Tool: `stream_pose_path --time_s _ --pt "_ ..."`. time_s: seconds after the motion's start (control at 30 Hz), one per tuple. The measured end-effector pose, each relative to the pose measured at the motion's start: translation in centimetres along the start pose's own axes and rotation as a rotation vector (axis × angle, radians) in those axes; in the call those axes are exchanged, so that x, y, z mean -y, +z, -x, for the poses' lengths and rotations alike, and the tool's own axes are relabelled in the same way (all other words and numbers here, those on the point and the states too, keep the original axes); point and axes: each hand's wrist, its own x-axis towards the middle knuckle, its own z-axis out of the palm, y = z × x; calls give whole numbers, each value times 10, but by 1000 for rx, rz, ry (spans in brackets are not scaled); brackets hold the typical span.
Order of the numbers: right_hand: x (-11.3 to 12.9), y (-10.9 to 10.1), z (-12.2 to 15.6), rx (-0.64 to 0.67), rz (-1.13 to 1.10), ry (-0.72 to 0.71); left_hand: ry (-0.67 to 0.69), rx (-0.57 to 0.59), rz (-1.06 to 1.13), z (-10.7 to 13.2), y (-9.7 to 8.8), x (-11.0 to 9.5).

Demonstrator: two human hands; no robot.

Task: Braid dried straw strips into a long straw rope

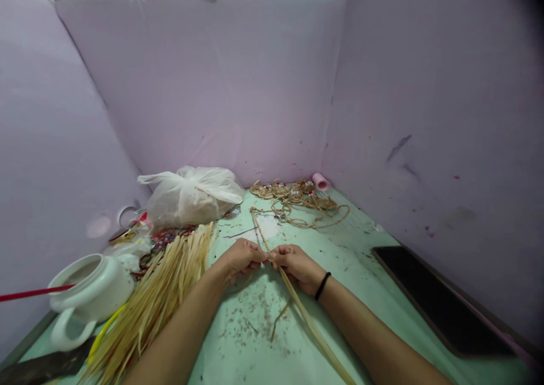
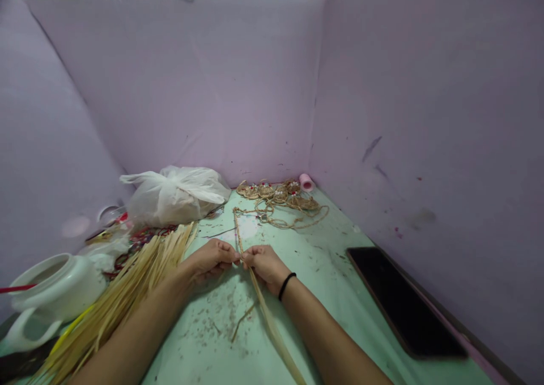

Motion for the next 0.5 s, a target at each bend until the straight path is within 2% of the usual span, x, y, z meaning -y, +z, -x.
stream_pose_path --time_s 0.1,0.23,0.4,0.5 --pt "0 2 0 -16 40 -25 -2 -81 -17 -2 5 2" --pt "0 1 -1 31 -13 46 32 -98 -81 -1 9 0" --pt "1 -2 -1 56 -32 63 56 -179 -109 1 13 -3" --pt "3 -3 1 72 -62 56 34 -184 -97 1 13 -3"
